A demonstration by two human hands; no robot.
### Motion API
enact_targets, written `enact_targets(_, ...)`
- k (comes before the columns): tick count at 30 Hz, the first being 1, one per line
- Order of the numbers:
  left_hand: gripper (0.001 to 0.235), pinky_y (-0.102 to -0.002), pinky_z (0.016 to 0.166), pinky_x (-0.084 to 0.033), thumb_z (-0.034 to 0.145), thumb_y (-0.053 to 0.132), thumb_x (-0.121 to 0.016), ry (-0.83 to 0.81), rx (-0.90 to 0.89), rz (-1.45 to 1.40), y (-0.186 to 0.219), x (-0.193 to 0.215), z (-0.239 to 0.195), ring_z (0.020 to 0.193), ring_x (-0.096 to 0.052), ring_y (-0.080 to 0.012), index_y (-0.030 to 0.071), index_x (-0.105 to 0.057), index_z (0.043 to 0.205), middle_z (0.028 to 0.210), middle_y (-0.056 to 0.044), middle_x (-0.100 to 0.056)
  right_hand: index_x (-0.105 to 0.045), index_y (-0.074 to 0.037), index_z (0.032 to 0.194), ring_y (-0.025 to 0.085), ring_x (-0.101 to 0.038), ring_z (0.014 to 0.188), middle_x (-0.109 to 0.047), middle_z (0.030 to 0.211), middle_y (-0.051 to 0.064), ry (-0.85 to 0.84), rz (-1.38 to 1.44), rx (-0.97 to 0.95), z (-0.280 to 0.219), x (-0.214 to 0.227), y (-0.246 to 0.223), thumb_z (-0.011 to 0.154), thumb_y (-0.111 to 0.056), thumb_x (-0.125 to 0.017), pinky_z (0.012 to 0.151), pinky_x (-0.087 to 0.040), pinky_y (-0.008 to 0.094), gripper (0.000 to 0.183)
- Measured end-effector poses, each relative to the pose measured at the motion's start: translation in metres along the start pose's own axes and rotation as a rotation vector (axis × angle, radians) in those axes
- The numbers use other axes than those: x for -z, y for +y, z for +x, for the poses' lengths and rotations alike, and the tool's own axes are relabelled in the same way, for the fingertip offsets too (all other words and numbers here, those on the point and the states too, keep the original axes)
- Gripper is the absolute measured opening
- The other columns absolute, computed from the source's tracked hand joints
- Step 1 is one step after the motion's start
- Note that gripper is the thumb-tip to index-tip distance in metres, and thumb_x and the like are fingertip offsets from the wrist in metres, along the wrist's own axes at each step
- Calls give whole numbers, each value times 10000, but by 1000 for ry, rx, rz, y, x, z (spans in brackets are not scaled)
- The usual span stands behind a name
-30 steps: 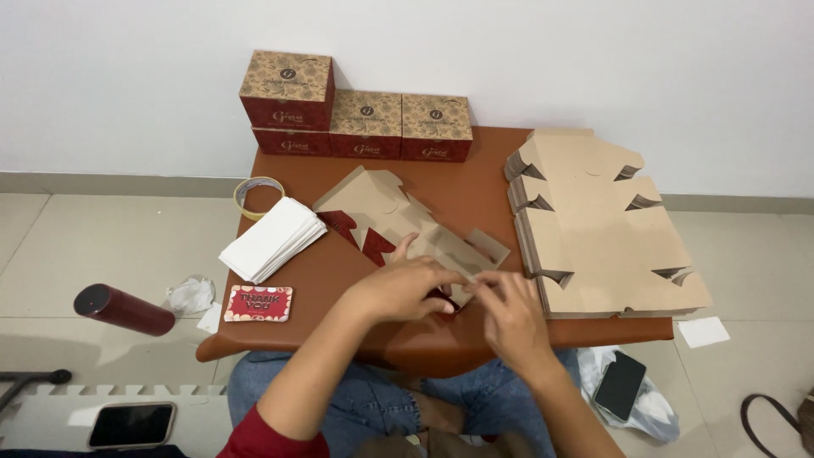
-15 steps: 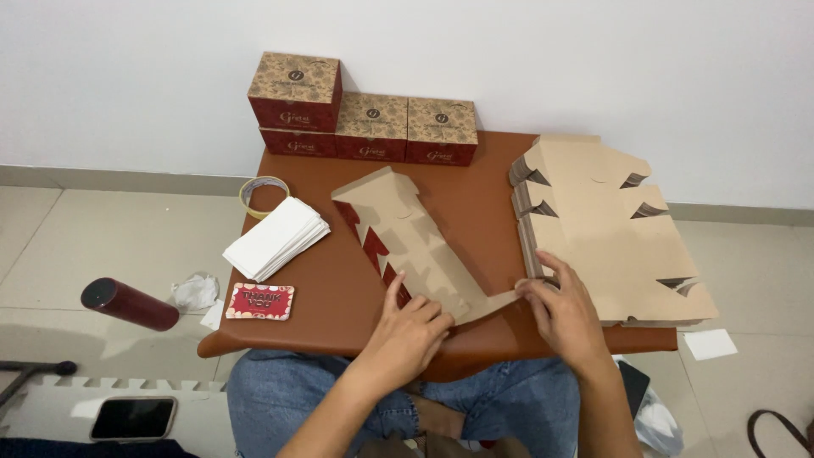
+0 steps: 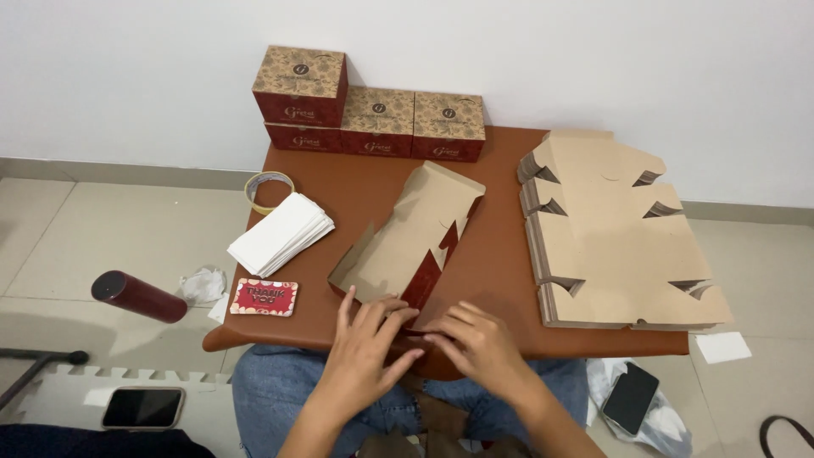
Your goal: The person assembles flat cardboard pieces into small boxes by folding the sides and tucking the flaps. They place a white paper insert and a small card into each box, then close the lid and stack the finished boxes on the table.
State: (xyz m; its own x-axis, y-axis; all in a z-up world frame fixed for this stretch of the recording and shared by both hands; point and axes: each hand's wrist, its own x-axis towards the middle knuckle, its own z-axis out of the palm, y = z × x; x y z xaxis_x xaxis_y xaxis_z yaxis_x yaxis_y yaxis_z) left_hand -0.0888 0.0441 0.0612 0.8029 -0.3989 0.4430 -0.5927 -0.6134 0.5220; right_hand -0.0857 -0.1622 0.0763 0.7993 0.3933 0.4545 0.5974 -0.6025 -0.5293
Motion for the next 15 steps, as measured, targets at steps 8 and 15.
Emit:
enact_targets(8,107,-576,1174,-254,784,159,-766,127,122,108,-6,-11,-18,1065,-595,-210,99,-710,854,1084,-45,-640,-641,-179,1269,149,-671,829,-556,1424,14,-278,179,-127,50,-9,35,945,-90,-554,695,-546,289,346)
enact_targets(15,156,-586,1166,-257,809,159,-744,256,189,147,2,-22,-22,1106,-603,-259,49,-634,808,1130,-134,-623,-729,-128,906,234,-690,812,-740,936,-3,-512,-38,-33,78,-6,47,881,-246,-682,740,-550,360,129)
